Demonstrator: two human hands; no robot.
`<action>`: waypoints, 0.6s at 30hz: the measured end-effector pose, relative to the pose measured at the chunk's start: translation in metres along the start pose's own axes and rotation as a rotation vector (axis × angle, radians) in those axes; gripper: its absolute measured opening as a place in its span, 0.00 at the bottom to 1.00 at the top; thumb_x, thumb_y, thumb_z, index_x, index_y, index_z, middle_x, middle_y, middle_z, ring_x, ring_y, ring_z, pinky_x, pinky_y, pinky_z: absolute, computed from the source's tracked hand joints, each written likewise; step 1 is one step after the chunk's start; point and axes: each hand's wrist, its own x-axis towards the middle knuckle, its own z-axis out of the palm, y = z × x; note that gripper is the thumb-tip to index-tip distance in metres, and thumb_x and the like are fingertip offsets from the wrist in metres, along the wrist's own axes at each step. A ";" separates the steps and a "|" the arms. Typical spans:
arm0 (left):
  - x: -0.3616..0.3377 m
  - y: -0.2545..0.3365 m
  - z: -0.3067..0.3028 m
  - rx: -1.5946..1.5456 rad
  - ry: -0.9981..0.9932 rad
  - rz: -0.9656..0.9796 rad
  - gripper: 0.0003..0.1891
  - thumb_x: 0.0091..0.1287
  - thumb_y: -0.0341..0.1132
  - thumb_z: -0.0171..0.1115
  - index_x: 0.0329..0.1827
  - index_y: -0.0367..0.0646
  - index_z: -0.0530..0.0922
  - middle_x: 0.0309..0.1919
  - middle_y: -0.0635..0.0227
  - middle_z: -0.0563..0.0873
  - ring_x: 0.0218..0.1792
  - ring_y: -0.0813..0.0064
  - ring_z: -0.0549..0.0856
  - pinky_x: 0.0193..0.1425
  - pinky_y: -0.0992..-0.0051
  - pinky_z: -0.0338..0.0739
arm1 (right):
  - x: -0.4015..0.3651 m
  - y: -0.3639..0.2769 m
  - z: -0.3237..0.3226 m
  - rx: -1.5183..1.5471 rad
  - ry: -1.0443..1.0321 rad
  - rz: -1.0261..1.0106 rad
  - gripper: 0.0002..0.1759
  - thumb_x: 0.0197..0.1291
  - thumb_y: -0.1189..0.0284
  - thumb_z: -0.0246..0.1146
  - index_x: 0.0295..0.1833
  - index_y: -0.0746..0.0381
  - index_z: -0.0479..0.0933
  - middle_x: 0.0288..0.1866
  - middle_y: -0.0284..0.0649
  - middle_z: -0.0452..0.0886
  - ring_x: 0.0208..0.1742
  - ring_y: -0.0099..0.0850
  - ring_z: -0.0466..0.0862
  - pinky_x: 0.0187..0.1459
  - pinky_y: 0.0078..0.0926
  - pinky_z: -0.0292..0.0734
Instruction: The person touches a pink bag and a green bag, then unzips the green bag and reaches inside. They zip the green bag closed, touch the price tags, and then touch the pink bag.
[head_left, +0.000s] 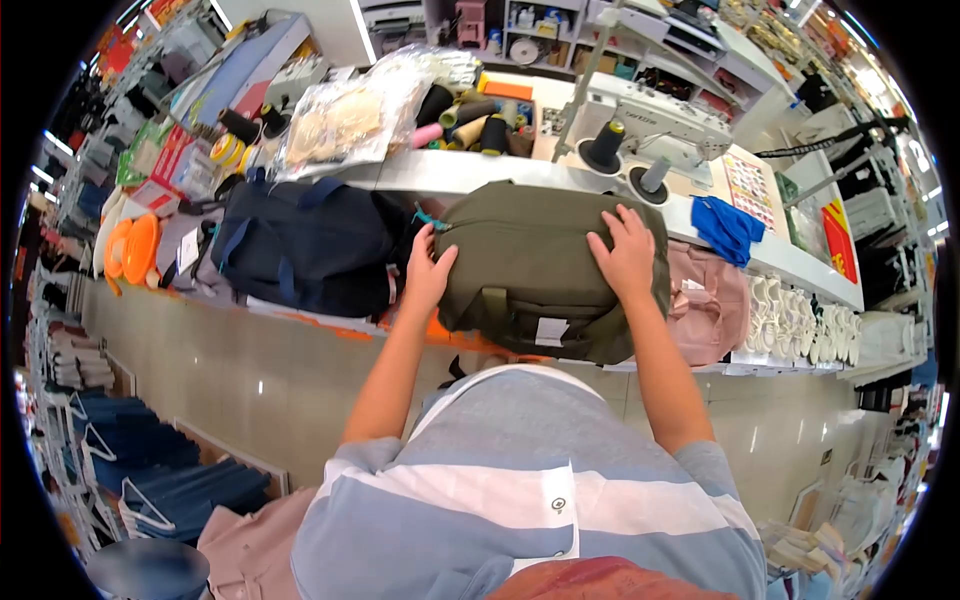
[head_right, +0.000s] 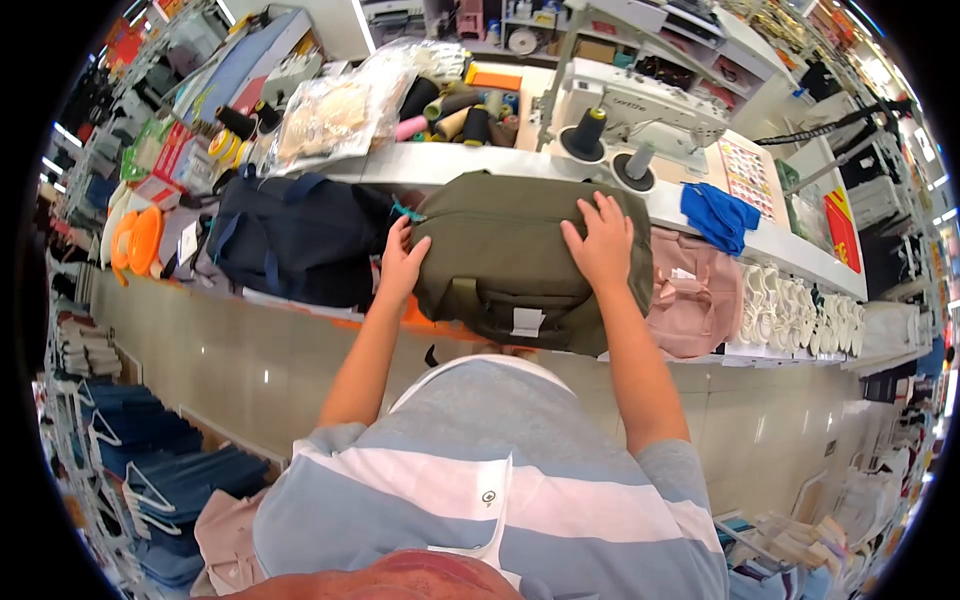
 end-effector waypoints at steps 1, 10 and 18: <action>0.001 0.008 -0.001 -0.025 -0.024 -0.069 0.35 0.79 0.32 0.72 0.83 0.28 0.67 0.77 0.46 0.79 0.74 0.60 0.82 0.77 0.63 0.78 | 0.001 0.000 -0.001 -0.010 -0.021 0.010 0.29 0.68 0.52 0.75 0.69 0.55 0.87 0.81 0.43 0.80 0.84 0.47 0.74 0.82 0.63 0.65; 0.036 -0.003 -0.006 -0.020 -0.049 -0.257 0.26 0.77 0.34 0.74 0.72 0.25 0.81 0.51 0.63 0.92 0.48 0.76 0.89 0.53 0.72 0.85 | 0.003 0.013 0.008 -0.020 -0.015 -0.043 0.29 0.71 0.52 0.74 0.71 0.55 0.86 0.81 0.44 0.80 0.85 0.46 0.74 0.82 0.58 0.65; 0.063 -0.029 -0.005 -0.185 0.205 -0.148 0.09 0.76 0.32 0.74 0.50 0.33 0.90 0.41 0.71 0.92 0.42 0.82 0.85 0.47 0.77 0.80 | 0.003 0.011 0.005 -0.019 -0.028 -0.051 0.29 0.72 0.53 0.73 0.71 0.55 0.86 0.81 0.45 0.80 0.84 0.46 0.74 0.81 0.55 0.65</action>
